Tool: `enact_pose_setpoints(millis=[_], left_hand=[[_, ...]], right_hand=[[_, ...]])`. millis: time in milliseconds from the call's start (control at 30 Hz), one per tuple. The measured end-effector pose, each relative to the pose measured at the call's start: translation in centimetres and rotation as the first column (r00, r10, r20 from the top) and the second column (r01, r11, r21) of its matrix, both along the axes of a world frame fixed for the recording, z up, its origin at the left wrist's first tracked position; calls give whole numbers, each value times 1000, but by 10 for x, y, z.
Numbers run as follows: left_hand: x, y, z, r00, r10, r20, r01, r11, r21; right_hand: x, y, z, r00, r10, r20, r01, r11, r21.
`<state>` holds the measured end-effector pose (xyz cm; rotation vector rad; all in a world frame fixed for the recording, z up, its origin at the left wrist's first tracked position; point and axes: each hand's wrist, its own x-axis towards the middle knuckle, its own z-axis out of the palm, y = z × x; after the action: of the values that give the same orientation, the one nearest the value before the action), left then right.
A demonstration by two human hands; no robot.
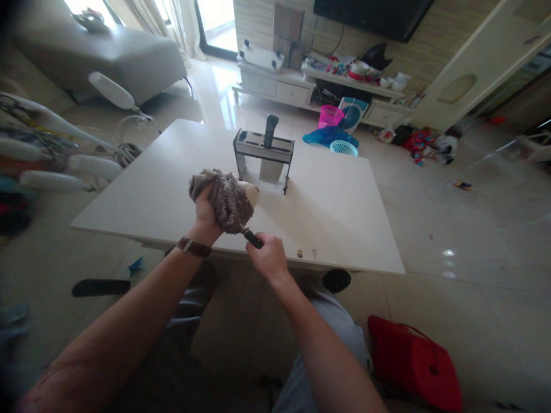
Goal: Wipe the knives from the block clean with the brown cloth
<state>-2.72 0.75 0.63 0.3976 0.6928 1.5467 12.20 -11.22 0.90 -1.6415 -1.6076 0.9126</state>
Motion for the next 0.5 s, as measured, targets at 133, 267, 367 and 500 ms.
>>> enact_pose_setpoints(millis=[133, 267, 367, 500], left_hand=[[2, 0, 0, 997, 80, 8, -81, 994, 70], [3, -2, 1, 998, 64, 7, -64, 997, 51], [3, -2, 2, 998, 69, 12, -70, 996, 49], [3, -2, 1, 997, 76, 18, -77, 995, 63]], right_hand=[[0, -1, 0, 1000, -2, -3, 2, 1000, 8], [0, -1, 1, 1000, 0, -8, 0, 1000, 6], [0, 0, 1, 1000, 3, -11, -2, 1000, 9], [-1, 0, 2, 1000, 1, -8, -1, 1000, 8]])
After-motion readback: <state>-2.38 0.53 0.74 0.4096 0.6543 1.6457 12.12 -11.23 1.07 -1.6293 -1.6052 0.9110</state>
